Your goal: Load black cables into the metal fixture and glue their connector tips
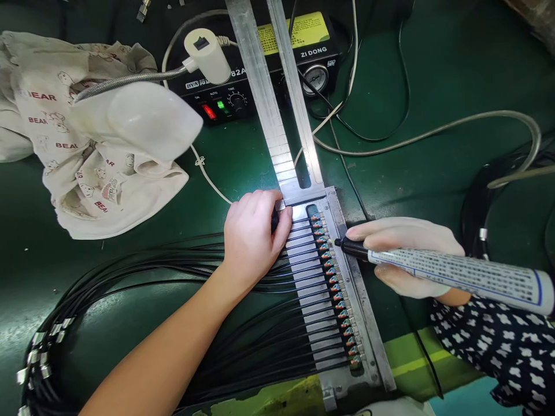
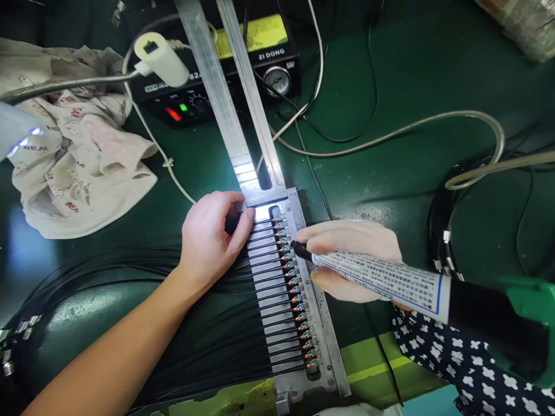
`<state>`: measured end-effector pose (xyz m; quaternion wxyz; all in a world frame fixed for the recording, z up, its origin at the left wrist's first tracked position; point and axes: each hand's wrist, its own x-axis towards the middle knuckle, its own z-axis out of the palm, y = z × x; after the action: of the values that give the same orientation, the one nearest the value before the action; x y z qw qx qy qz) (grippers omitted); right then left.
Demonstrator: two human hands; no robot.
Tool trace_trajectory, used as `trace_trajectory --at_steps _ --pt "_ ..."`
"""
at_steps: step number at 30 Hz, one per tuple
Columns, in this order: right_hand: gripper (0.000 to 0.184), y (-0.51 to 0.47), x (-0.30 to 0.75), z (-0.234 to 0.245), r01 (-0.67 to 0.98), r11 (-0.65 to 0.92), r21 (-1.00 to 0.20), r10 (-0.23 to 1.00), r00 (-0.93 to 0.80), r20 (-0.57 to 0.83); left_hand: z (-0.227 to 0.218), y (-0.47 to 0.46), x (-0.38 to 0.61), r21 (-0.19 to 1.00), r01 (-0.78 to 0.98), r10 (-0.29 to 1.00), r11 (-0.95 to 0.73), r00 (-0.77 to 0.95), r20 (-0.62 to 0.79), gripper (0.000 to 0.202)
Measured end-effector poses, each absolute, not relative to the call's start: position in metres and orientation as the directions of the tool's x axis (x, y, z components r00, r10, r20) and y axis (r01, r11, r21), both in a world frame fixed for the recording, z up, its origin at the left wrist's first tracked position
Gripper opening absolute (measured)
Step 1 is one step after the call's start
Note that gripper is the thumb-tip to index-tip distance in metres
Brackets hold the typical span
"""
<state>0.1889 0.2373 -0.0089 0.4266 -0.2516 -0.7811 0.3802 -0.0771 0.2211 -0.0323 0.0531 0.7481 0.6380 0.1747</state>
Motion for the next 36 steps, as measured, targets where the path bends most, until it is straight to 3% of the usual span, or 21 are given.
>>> trace_trajectory --at_steps 36 --pt "0.032 0.2377 0.1892 -0.0084 0.127 0.588 -0.799 0.727 -0.517 0.453 -0.0319 0.2208 -0.0766 0.292 0.938 0.971 -0.187 0.133 0.197 0.020"
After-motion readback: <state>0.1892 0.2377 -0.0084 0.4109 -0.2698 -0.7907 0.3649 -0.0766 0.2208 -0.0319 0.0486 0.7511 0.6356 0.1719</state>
